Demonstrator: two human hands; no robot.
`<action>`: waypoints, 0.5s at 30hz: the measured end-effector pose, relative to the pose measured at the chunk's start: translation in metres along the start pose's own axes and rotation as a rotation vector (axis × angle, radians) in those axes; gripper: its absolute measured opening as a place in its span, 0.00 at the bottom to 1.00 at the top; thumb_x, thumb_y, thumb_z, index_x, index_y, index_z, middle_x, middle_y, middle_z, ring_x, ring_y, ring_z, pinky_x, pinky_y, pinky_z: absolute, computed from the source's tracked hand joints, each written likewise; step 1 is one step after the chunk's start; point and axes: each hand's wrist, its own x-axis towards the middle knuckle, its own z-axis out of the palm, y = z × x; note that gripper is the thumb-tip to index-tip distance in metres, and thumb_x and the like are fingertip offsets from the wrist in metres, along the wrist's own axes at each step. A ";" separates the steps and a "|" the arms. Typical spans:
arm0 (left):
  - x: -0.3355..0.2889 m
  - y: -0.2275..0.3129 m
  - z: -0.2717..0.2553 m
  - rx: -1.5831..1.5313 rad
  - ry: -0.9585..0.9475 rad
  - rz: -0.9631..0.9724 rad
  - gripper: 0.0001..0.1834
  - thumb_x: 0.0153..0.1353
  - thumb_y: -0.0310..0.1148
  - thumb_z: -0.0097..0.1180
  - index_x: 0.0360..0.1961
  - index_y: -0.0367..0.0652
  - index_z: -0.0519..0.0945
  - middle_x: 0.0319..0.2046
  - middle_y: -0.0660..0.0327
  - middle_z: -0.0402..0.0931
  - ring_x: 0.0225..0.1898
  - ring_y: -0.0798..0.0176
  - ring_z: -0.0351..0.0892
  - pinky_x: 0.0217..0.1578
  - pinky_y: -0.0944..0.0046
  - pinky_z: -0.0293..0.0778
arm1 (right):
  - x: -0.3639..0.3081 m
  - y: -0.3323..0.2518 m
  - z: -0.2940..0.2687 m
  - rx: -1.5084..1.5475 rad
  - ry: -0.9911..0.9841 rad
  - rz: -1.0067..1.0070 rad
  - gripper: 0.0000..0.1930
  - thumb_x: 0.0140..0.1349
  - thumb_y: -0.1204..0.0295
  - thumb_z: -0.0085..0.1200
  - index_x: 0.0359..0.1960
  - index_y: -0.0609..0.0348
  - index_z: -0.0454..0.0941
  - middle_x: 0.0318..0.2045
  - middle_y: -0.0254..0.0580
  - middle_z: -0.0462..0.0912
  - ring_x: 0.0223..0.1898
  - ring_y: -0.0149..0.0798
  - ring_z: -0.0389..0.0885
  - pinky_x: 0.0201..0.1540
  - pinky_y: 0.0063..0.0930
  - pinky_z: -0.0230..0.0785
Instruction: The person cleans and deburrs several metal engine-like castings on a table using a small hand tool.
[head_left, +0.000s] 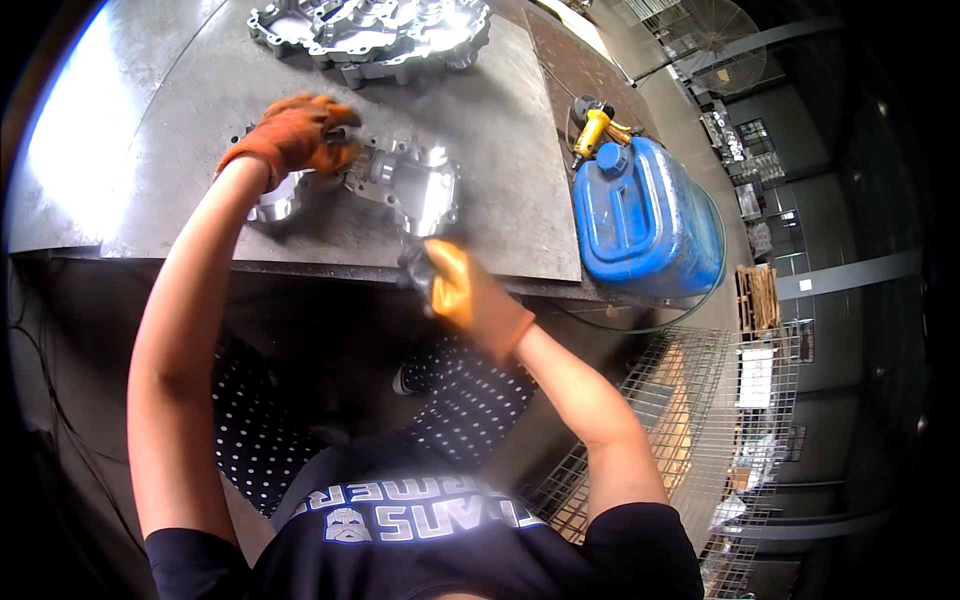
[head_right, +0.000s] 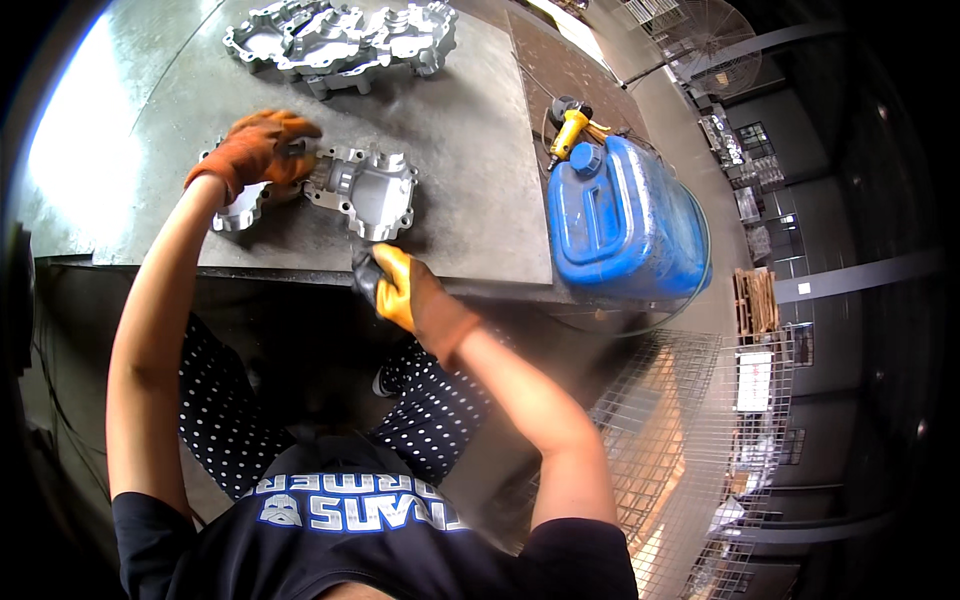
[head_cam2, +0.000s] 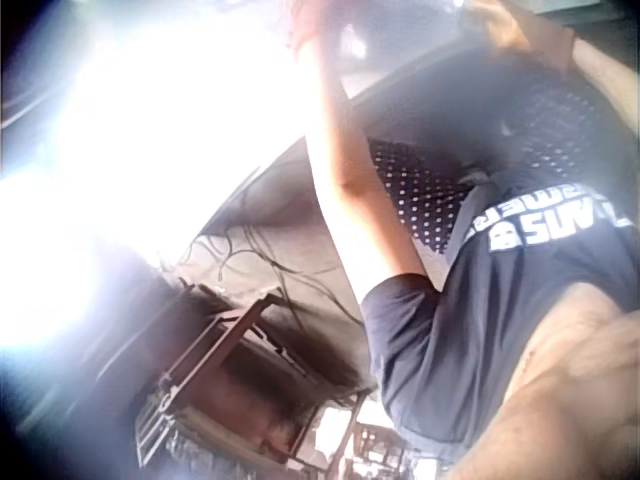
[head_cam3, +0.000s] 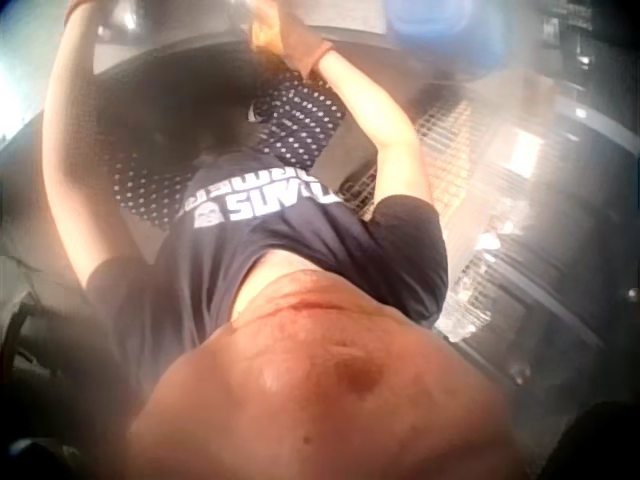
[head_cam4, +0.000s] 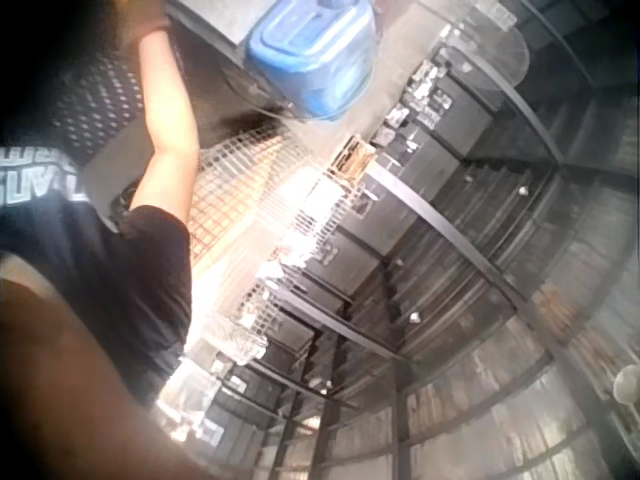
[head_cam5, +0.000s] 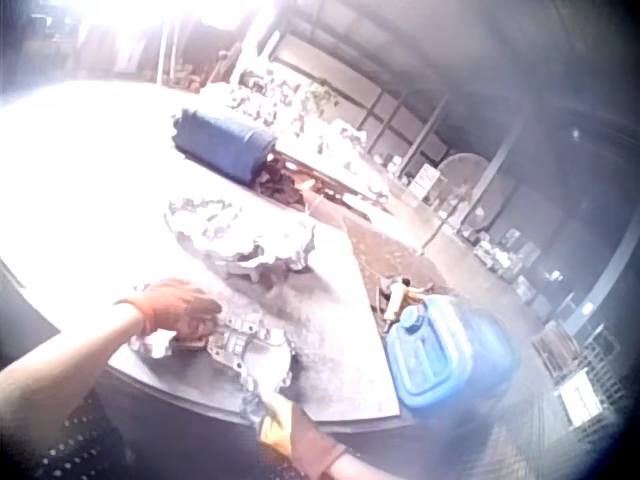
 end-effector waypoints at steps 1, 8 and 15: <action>0.002 0.003 -0.002 -0.020 -0.048 0.018 0.22 0.62 0.47 0.61 0.56 0.58 0.80 0.53 0.54 0.80 0.57 0.45 0.76 0.61 0.52 0.69 | 0.010 0.009 -0.003 0.108 0.069 -0.046 0.12 0.67 0.83 0.44 0.50 0.64 0.76 0.36 0.40 0.82 0.31 0.29 0.79 0.30 0.26 0.72; -0.017 0.063 -0.003 -0.148 -0.191 -0.332 0.35 0.57 0.48 0.63 0.67 0.56 0.71 0.54 0.49 0.79 0.56 0.42 0.78 0.56 0.52 0.75 | 0.086 0.042 -0.103 -0.903 0.544 -0.107 0.17 0.63 0.69 0.55 0.53 0.54 0.76 0.42 0.52 0.86 0.39 0.49 0.86 0.43 0.40 0.78; -0.015 0.083 0.022 -0.086 0.116 0.042 0.38 0.55 0.44 0.66 0.69 0.59 0.70 0.69 0.56 0.67 0.69 0.45 0.66 0.67 0.47 0.64 | 0.082 0.018 -0.116 -1.275 0.542 0.211 0.17 0.63 0.57 0.59 0.52 0.44 0.77 0.44 0.47 0.86 0.44 0.52 0.87 0.47 0.44 0.78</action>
